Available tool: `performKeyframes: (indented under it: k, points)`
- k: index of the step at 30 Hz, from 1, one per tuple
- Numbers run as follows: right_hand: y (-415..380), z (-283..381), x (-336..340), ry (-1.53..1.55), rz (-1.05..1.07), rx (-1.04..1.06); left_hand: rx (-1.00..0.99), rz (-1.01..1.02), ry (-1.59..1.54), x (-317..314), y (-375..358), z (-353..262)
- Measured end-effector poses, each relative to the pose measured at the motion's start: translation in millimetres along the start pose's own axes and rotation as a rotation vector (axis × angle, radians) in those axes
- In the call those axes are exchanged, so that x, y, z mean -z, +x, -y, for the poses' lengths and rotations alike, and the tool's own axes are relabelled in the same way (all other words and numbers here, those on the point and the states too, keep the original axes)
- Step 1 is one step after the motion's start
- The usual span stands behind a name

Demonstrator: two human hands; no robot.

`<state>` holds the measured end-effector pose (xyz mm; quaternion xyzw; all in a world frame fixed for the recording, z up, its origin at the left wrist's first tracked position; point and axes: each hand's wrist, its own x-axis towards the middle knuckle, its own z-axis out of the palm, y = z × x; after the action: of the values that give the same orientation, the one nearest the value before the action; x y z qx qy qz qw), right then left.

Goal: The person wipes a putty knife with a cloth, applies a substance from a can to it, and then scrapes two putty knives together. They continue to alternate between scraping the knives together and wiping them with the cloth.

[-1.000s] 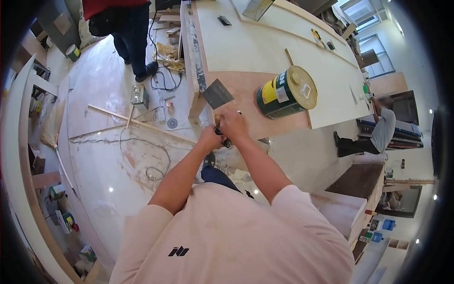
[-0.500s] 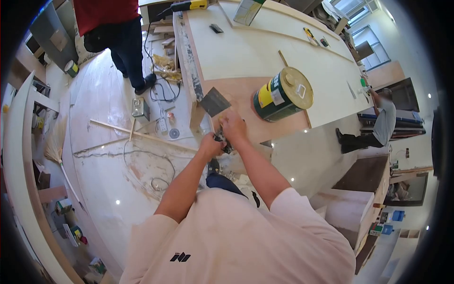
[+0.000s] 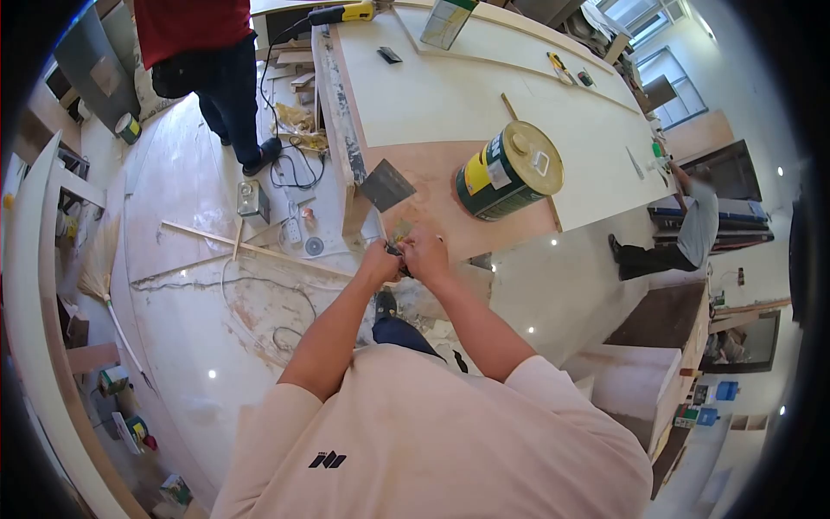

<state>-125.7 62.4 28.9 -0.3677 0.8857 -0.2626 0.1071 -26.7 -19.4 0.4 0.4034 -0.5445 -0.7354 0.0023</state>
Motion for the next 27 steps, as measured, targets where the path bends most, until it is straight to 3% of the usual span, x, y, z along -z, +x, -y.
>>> performKeyframes:
  k: [5, 8, 10, 12, 15, 18, 21, 24, 27]
  points:
    - [29, 21, 0, 0.018, -0.014, -0.134, -0.022, -0.007, -0.078, 1, 14, 16]
    - [46, 20, 5, 0.032, -0.044, -0.063, -0.036, 0.076, -0.007, 3, 29, 25]
    - [25, 17, 12, -0.014, -0.085, 0.156, -0.042, 0.040, -0.070, 3, 11, 15]
    - [-3, -8, -4, -0.011, -0.050, 0.131, -0.066, 0.002, 0.012, 3, 11, 13]
    - [2, 6, 4, 0.022, 0.064, 0.008, -0.043, 0.000, 0.025, 1, -4, -3]
    - [25, 17, -5, 0.057, -0.102, -0.007, -0.012, 0.010, 0.004, 3, -10, -13]
    - [16, 21, 4, 0.099, -0.124, 0.027, -0.015, 0.072, 0.031, 1, -4, -1]
    - [-10, 4, -1, 0.085, 0.022, 0.002, -0.012, 0.057, 0.029, 5, 8, 2]
    - [8, 2, -13, -0.042, -0.024, -0.043, -0.025, 0.054, 0.008, 1, 5, 8]
